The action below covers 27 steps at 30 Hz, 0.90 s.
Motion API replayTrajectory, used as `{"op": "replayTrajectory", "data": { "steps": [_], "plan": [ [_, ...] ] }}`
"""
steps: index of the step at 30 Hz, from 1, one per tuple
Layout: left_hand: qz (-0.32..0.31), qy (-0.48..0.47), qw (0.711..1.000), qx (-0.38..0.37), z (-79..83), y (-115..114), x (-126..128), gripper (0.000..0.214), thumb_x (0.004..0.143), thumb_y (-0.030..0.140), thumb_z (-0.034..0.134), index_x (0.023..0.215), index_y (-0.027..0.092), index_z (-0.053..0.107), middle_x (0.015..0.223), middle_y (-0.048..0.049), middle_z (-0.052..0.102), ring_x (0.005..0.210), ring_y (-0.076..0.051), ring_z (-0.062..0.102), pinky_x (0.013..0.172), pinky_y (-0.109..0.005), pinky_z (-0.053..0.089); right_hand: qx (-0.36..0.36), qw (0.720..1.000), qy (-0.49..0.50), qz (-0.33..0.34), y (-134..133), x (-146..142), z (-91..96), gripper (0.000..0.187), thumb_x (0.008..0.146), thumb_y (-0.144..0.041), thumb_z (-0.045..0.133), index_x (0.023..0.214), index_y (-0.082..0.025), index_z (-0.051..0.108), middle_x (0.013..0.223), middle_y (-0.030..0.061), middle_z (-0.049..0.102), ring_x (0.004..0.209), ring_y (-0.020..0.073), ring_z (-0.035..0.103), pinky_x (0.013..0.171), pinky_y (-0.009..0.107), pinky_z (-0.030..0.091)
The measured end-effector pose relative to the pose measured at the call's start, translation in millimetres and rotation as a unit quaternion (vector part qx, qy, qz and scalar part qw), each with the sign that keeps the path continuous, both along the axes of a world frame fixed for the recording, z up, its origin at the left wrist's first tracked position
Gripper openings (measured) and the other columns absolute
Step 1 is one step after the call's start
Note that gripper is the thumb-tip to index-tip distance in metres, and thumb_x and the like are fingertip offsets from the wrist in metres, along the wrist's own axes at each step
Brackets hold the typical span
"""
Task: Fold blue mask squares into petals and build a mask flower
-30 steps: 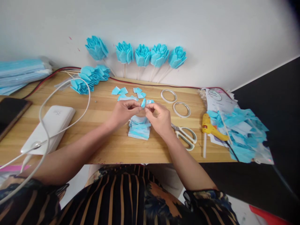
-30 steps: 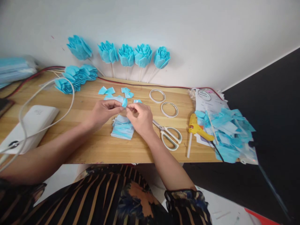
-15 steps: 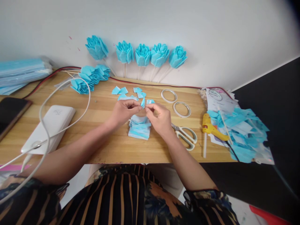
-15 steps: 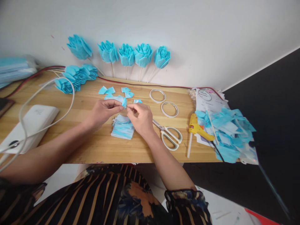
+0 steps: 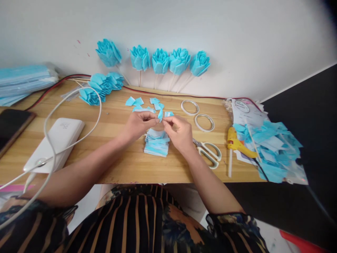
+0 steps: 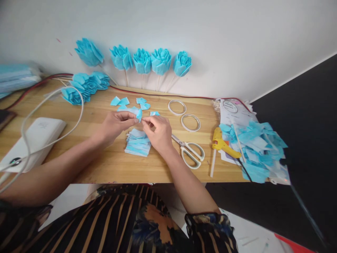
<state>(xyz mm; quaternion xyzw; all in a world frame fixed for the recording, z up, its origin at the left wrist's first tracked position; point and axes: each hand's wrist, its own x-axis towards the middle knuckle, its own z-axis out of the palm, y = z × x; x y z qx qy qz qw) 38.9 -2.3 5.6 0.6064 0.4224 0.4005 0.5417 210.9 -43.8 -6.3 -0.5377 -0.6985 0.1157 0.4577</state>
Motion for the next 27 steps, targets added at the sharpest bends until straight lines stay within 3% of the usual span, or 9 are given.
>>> {"op": "replayTrajectory", "data": {
  "steps": [27],
  "plan": [
    [0.0, -0.01, 1.0, -0.021, 1.1, 1.1, -0.9, 0.018, 0.071, 0.034, 0.075, 0.067, 0.017, 0.07, 0.06, 0.0027, 0.055, 0.053, -0.008, 0.036, 0.05, -0.024, 0.028, -0.005, 0.999, -0.029, 0.018, -0.8, 1.5, 0.3, 0.017, 0.092, -0.019, 0.058, 0.082, -0.024, 0.071, 0.078, 0.0004, 0.074, 0.077, 0.018, 0.065, 0.081, 0.035, 0.045]
  ]
}}
